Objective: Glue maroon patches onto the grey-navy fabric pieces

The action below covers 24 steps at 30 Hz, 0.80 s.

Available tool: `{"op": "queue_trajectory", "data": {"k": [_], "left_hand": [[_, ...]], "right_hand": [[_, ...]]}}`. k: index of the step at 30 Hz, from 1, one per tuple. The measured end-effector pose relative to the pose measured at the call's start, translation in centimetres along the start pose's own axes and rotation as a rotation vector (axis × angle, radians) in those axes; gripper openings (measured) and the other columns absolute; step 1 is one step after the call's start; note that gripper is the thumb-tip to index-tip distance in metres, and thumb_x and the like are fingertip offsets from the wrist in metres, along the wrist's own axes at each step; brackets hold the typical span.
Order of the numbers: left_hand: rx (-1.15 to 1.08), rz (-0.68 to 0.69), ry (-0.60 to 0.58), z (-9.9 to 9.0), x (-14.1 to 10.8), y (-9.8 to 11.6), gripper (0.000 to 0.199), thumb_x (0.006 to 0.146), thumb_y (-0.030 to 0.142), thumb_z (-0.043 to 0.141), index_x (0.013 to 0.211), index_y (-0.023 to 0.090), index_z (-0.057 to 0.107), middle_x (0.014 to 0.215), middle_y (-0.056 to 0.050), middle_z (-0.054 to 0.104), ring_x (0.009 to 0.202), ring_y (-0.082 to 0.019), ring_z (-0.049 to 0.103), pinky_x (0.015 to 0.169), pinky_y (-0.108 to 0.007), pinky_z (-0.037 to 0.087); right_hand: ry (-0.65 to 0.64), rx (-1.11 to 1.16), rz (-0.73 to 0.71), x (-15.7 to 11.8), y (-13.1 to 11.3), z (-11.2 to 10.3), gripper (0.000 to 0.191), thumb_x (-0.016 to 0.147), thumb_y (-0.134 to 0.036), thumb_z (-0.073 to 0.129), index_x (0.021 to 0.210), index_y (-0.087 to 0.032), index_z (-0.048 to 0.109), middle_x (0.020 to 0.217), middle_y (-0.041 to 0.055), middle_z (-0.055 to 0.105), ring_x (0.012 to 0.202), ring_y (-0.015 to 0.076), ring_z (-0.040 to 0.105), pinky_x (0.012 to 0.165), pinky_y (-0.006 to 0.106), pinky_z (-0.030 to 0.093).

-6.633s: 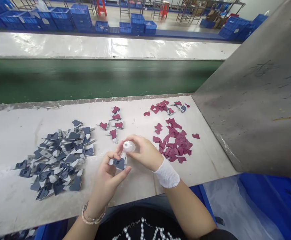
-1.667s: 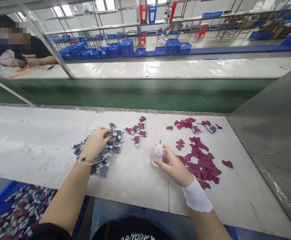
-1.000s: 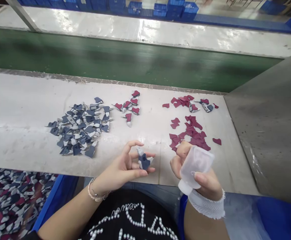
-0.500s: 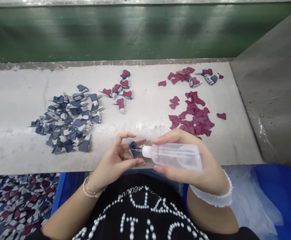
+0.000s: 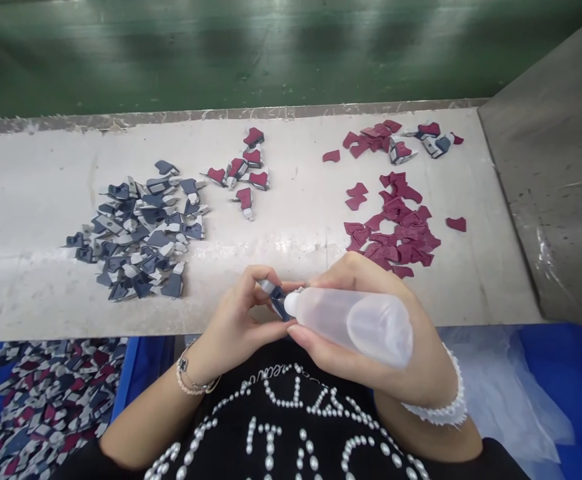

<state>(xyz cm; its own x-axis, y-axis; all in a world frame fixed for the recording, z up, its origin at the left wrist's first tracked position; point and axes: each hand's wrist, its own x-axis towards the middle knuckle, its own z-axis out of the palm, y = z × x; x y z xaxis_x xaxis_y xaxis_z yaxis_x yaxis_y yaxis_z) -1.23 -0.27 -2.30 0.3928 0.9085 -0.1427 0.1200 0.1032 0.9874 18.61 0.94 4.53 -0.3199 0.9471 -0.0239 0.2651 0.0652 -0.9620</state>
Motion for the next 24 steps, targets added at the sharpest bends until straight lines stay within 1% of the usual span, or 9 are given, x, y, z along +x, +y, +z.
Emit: {"op": "queue_trajectory", "data": {"k": [4, 8, 11, 15, 21, 24], "left_hand": [[0.000, 0.017, -0.010, 0.07, -0.05, 0.06, 0.048, 0.077, 0.014, 0.078, 0.109, 0.029, 0.046, 0.092, 0.003, 0.065, 0.071, -0.009, 0.059, 0.058, -0.015, 0.049], [-0.024, 0.032, -0.014, 0.08, -0.07, 0.11, 0.047, 0.077, 0.015, 0.078, 0.108, 0.029, 0.046, 0.087, 0.004, 0.059, 0.073, -0.009, 0.058, 0.061, -0.016, 0.049], [-0.033, 0.032, -0.020, 0.06, -0.10, 0.17, 0.047, 0.077, 0.014, 0.078, 0.108, 0.028, 0.046, 0.087, 0.004, 0.058, 0.073, -0.009, 0.057, 0.063, -0.016, 0.049], [-0.052, 0.034, -0.038, 0.09, -0.15, 0.18, 0.047, 0.078, 0.013, 0.078, 0.108, 0.028, 0.045, 0.089, 0.004, 0.057, 0.073, -0.008, 0.057, 0.064, -0.017, 0.049], [-0.068, 0.002, -0.033, 0.12, -0.12, 0.03, 0.047, 0.078, 0.010, 0.076, 0.110, 0.028, 0.045, 0.096, 0.002, 0.063, 0.074, -0.009, 0.059, 0.063, -0.018, 0.048], [-0.078, 0.017, -0.040, 0.16, -0.06, 0.06, 0.046, 0.079, 0.013, 0.076, 0.109, 0.028, 0.045, 0.094, 0.002, 0.064, 0.076, -0.010, 0.060, 0.066, -0.020, 0.050]], "right_hand": [[0.004, -0.016, -0.024, 0.02, -0.17, 0.13, 0.023, 0.080, -0.024, 0.076, 0.084, -0.021, 0.054, 0.070, -0.0062, 0.059, 0.054, 0.0076, 0.055, 0.047, 0.021, 0.045], [0.032, -0.028, -0.034, -0.10, -0.29, 0.12, 0.027, 0.078, -0.022, 0.078, 0.085, -0.021, 0.052, 0.071, -0.0072, 0.060, 0.054, 0.0069, 0.055, 0.047, 0.020, 0.045], [0.009, -0.027, -0.033, -0.09, -0.32, 0.07, 0.026, 0.079, -0.021, 0.077, 0.085, -0.021, 0.052, 0.070, -0.0071, 0.059, 0.053, 0.0067, 0.054, 0.046, 0.021, 0.044], [-0.008, -0.034, -0.038, 0.01, -0.31, -0.07, 0.023, 0.080, -0.023, 0.075, 0.086, -0.021, 0.053, 0.068, -0.0063, 0.056, 0.052, 0.0077, 0.053, 0.044, 0.022, 0.044], [0.009, -0.131, -0.072, -0.11, -0.14, -0.26, 0.018, 0.085, -0.031, 0.072, 0.087, -0.021, 0.057, 0.072, -0.0022, 0.061, 0.055, 0.0116, 0.057, 0.046, 0.026, 0.045], [-0.016, -0.149, -0.087, -0.23, -0.10, -0.07, 0.019, 0.084, -0.033, 0.072, 0.088, -0.022, 0.057, 0.076, -0.0005, 0.064, 0.058, 0.0136, 0.059, 0.048, 0.028, 0.046]]}}
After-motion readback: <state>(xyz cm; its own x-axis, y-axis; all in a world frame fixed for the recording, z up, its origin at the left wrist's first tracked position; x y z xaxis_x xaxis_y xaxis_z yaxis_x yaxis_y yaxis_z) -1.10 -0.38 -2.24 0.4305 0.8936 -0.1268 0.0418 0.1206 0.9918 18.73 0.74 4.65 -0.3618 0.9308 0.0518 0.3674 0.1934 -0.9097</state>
